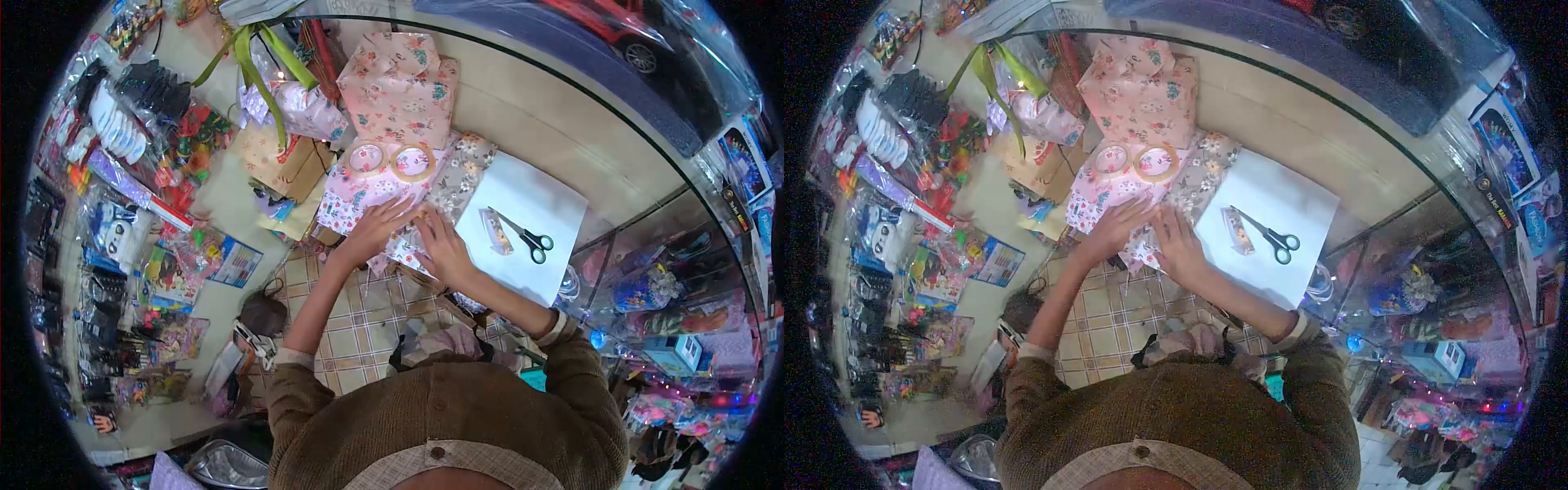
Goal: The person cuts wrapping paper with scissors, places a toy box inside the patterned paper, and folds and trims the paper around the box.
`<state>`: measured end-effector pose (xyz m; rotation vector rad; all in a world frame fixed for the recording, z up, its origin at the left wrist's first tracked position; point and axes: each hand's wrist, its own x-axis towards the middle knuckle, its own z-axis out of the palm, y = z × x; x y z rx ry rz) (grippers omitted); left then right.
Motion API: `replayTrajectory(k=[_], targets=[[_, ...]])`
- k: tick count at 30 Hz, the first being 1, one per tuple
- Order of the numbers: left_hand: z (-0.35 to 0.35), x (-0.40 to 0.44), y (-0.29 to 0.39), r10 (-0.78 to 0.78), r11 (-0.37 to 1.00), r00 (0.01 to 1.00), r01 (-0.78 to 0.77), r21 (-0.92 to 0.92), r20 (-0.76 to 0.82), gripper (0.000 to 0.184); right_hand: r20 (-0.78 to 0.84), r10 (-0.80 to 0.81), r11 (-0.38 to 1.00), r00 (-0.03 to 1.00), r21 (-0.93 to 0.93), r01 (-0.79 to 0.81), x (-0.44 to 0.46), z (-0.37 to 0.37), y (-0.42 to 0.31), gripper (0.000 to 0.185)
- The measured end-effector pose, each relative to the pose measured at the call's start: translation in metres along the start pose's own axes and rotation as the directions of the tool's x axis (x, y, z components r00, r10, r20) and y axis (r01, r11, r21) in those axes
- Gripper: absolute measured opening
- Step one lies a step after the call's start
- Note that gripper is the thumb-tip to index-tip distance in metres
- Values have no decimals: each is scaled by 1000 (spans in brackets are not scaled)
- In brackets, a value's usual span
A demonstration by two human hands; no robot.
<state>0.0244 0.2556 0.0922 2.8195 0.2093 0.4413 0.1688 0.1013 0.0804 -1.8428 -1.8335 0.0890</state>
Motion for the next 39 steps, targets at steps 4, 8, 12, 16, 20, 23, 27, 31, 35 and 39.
replayTrajectory(k=[4, 8, 12, 16, 20, 23, 27, 31, 35, 39], targets=[[-17, 17, -13, 139, 990, 983, -140, -3, 120, 73, 41, -25, 994, 999, -103, 29, 1, 3, 6, 70], [-12, 29, -34, 271, 963, 944, -263, -66, 190, 75, 52, 56, 998, 997, 5, -56, 3, -4, 4, 60], [-7, 39, -46, 350, 931, 916, -316, -185, 198, 72, 48, 69, 997, 996, -25, -68, 1, -4, -1, 60], [-10, 44, -52, 375, 914, 908, -329, -238, 185, 64, 3, 116, 991, 993, -67, -115, 1, 4, -7, 60], [2, 53, -59, 440, 889, 882, -401, -223, 168, 68, -120, 97, 953, 988, -275, -127, -1, 27, -3, 60], [12, 57, -61, 433, 890, 887, -394, -229, 159, 73, -142, 196, 960, 970, -173, -220, -1, 30, -4, 58], [9, 62, -54, 419, 880, 902, -375, -292, 105, 81, -252, 149, 951, 956, -230, -209, 2, 36, -7, 54], [10, 70, -47, 380, 892, 917, -328, -310, 123, 87, -232, 213, 955, 949, -154, -252, -2, 36, -4, 51], [16, 75, -51, 409, 876, 911, -375, -305, 57, 84, -278, 137, 967, 951, -170, -189, 1, 24, -10, 61], [16, 67, -51, 403, 867, 915, -374, -330, 21, 78, -228, 207, 961, 951, -135, -242, -1, 32, -5, 63]])
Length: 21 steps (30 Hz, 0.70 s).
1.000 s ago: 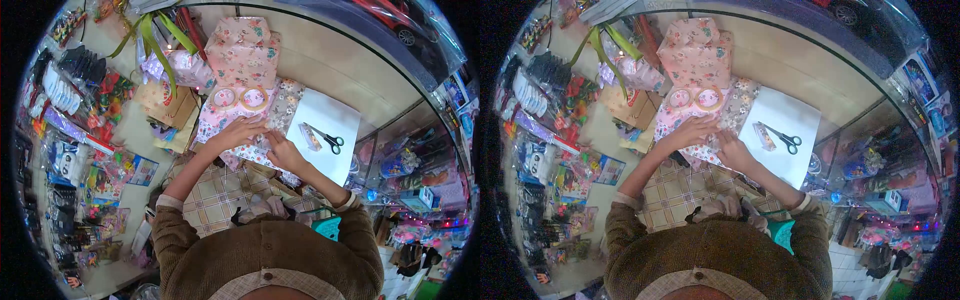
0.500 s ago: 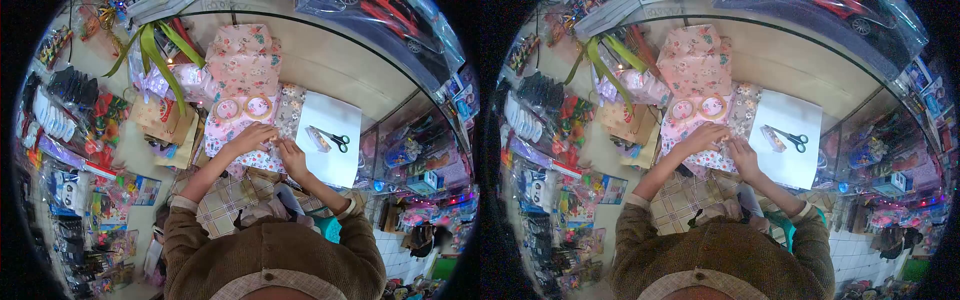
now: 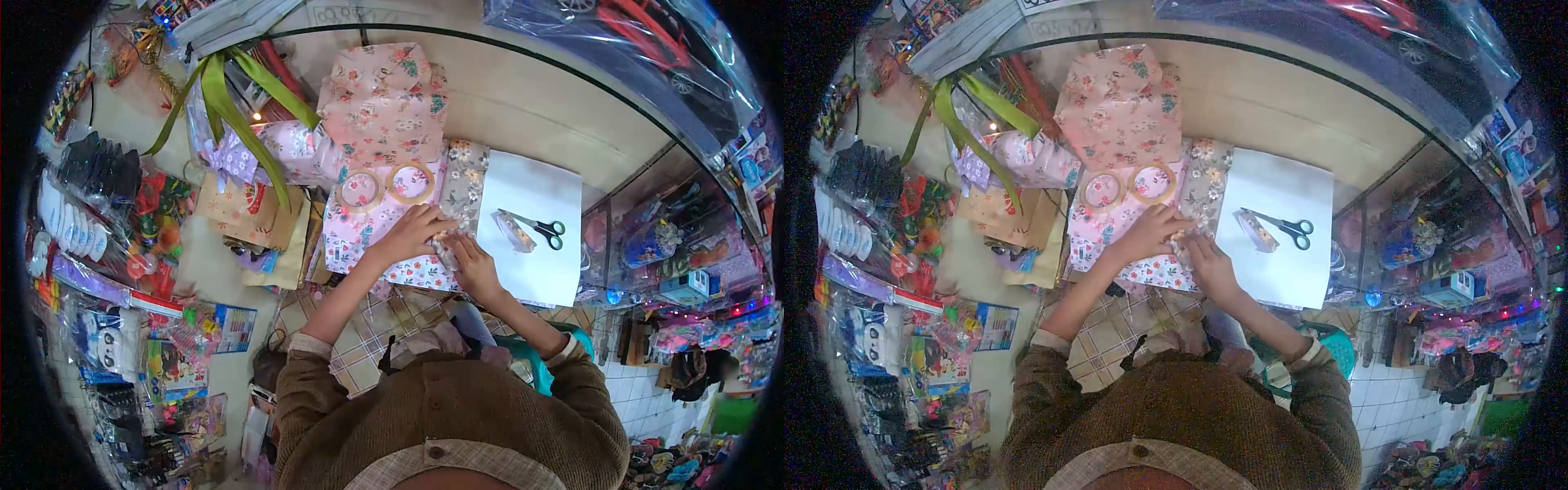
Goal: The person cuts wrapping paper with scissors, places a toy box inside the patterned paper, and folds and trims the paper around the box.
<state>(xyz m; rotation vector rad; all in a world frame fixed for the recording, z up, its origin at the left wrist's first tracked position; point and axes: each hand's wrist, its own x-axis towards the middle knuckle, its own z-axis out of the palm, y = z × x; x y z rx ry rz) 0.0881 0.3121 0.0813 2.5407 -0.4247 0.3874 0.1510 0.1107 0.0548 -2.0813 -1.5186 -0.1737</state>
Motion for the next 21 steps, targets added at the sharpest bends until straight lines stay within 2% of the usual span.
replayTrajectory(k=[6, 10, 12, 16, 21], targets=[[8, -5, -4, -51, 998, 999, 52, -47, 11, 76, 15, 8, 999, 1000, 52, -9, 4, -14, -13, 53], [8, -6, -5, -4, 1000, 998, 2, -30, -58, 74, -77, -9, 1000, 997, -13, 8, 9, -8, -22, 49], [7, -7, -4, -38, 999, 999, 38, -25, -25, 74, -141, -37, 998, 989, -54, 30, 11, -3, -22, 43], [9, -6, -4, -15, 1000, 998, 15, -2, -62, 71, -123, -19, 998, 992, -67, 11, 13, 2, -21, 39], [6, -6, -4, -55, 997, 998, 54, -52, -8, 72, -93, -3, 995, 996, -95, -6, 16, 5, -18, 37]])
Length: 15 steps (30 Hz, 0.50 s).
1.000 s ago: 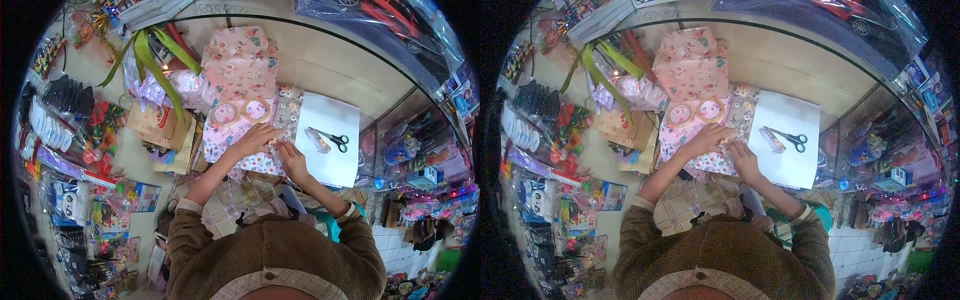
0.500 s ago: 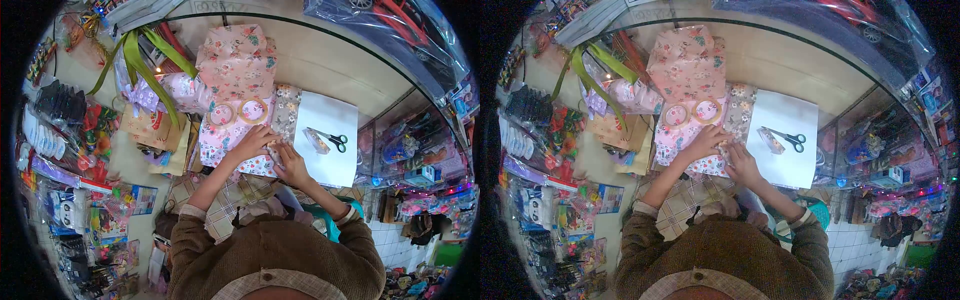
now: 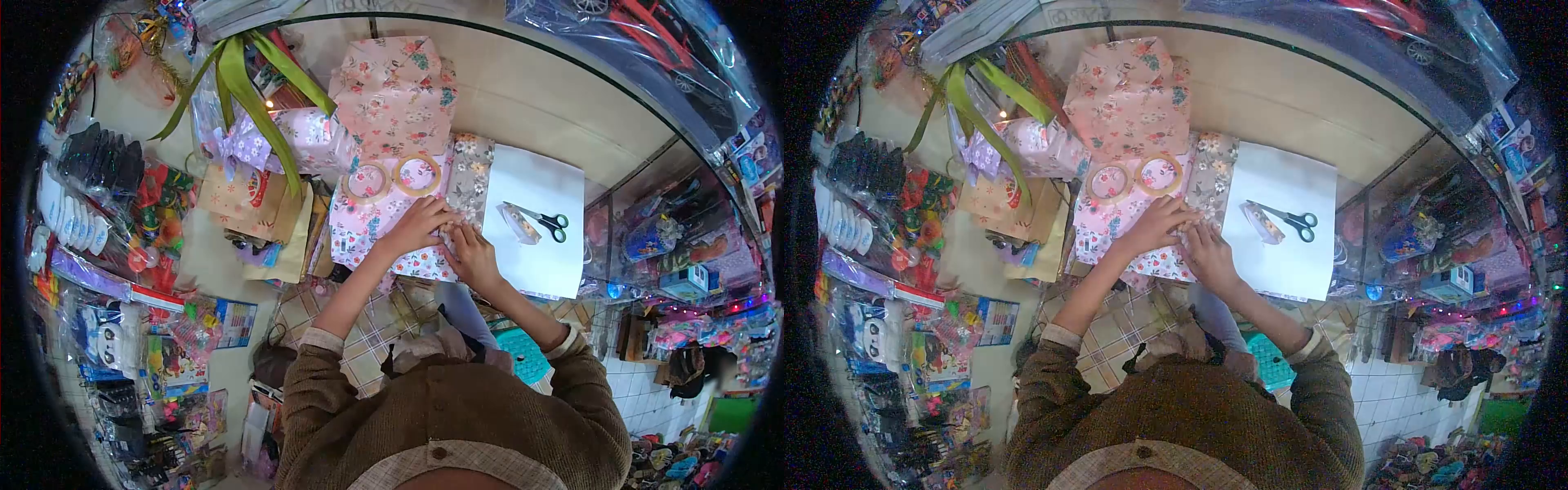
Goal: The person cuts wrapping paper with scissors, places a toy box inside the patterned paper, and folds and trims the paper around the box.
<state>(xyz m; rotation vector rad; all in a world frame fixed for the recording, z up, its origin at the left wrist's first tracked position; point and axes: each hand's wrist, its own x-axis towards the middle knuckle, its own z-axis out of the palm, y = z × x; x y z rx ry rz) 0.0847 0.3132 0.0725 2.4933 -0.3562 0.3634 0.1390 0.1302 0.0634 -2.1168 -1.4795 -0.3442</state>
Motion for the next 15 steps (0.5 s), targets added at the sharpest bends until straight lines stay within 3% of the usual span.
replayTrajectory(k=[7, 13, 15], targets=[[3, -2, 0, 95, 995, 989, -95, 1, -112, 69, 105, -17, 1000, 994, 15, 16, 6, -11, -6, 38], [0, -1, 3, 56, 998, 994, -60, -33, -96, 67, 123, -74, 996, 990, -34, 79, 8, -13, 4, 43], [1, -1, 1, 34, 997, 997, -38, -66, -65, 71, 201, -2, 1000, 980, 9, 1, 12, -18, 0, 45]])
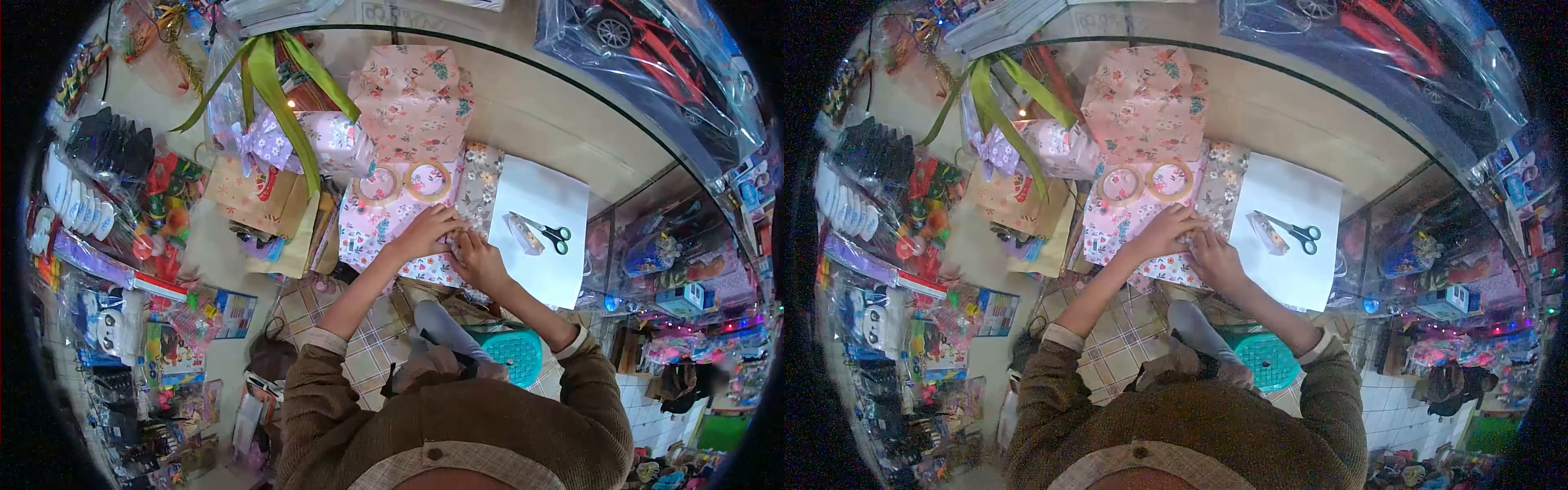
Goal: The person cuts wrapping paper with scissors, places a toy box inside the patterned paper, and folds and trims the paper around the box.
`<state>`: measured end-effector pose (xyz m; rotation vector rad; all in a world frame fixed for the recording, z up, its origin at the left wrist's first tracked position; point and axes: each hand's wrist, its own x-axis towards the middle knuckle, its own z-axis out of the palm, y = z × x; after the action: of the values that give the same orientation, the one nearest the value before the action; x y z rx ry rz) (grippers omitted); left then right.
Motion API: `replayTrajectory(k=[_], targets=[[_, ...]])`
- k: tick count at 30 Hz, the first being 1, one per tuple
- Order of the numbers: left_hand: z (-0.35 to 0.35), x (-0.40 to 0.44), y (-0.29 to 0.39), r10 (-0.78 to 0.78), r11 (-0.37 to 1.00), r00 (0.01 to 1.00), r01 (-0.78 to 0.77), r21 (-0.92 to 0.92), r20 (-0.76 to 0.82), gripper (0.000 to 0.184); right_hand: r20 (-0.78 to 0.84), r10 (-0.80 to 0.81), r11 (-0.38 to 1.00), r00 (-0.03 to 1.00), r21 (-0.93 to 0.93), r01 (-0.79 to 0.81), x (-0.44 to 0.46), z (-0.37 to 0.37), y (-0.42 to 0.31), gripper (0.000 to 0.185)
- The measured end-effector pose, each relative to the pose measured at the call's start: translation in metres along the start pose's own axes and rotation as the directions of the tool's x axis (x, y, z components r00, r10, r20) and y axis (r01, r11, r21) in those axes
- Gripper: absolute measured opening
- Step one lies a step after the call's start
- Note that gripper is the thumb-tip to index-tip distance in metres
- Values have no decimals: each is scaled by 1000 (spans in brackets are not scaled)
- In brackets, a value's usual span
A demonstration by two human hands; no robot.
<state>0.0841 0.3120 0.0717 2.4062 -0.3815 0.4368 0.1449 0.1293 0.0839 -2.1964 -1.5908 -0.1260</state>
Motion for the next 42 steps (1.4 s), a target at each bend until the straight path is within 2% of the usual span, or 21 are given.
replayTrajectory(k=[4, 7, 10, 11, 14, 15, 18, 19, 22, 23, 24, 26, 30, 32, 33, 36, 38, 39, 42], targets=[[-5, 0, 2, -61, 998, 994, 61, -2, 85, 72, 161, 72, 992, 984, 91, -88, 7, -24, -10, 48], [-7, -1, -3, -12, 998, 997, 17, -62, 72, 69, 192, 29, 952, 981, 295, -85, 14, -36, 3, 42], [-6, -7, -16, -7, 986, 993, 26, -164, 115, 64, 343, 41, 927, 938, 337, -164, 29, -49, 17, 38], [-2, -9, -19, -4, 988, 996, 19, -155, 93, 64, 330, 21, 909, 944, 388, -156, 31, -49, 23, 38], [7, -13, -24, -3, 992, 999, 7, -125, 32, 62, 411, -11, 926, 912, 348, -145, 42, -55, 27, 39], [8, -14, -23, -4, 994, 1000, 6, -109, 22, 61, 391, -39, 920, 920, 373, -119, 42, -53, 29, 40], [9, -16, -19, -20, 995, 1000, 20, -98, 4, 58, 451, -62, 961, 890, 269, -70, 42, -57, 30, 23], [8, -17, -17, -28, 995, 1000, 28, -96, -7, 57, 318, -160, 921, 934, 388, 26, 40, -51, 33, 21], [4, -15, -12, -8, 997, 1000, 6, -71, -28, 54, 450, -193, 950, 872, 307, 52, 51, -59, 21, 27], [8, -16, -16, -24, 997, 999, 23, -68, -26, 56, 396, -182, 976, 900, 183, 116, 49, -48, 17, 40], [10, -16, -18, -22, 998, 1000, 21, -66, -15, 57, 291, -287, 958, 913, 77, 276, 49, -40, 10, 40], [4, -16, -15, -19, 998, 999, 20, -57, 28, 60, 208, -304, 951, 930, 3, 310, 43, -23, 4, 36], [4, -18, -14, 2, 1000, 999, -2, -20, 32, 62, 190, -421, 882, 887, -143, 449, 34, -8, 12, 38], [4, -19, -13, 9, 1000, 999, -9, -4, 37, 61, 178, -464, 851, 868, -184, 493, 27, -10, 12, 37], [5, -20, -13, 22, 1000, 999, -22, -1, 28, 61, 186, -432, 866, 883, -187, 463, 22, -11, 12, 43], [6, -19, -8, 3, 1000, 1000, -3, -18, 16, 59, 189, -484, 856, 855, -100, 507, 15, -19, 21, 40], [10, -19, -6, -35, 998, 999, 36, -45, 16, 58, 273, -530, 846, 803, 102, 523, 18, -34, 36, 47], [13, -18, -6, 13, 1000, 998, -14, -19, -63, 53, 305, -552, 834, 776, 203, 513, 21, -40, 44, 51], [14, -16, -7, 9, 1000, 999, -10, -25, -42, 51, 221, -695, 691, 685, 468, 551, 27, -55, 67, 57]])
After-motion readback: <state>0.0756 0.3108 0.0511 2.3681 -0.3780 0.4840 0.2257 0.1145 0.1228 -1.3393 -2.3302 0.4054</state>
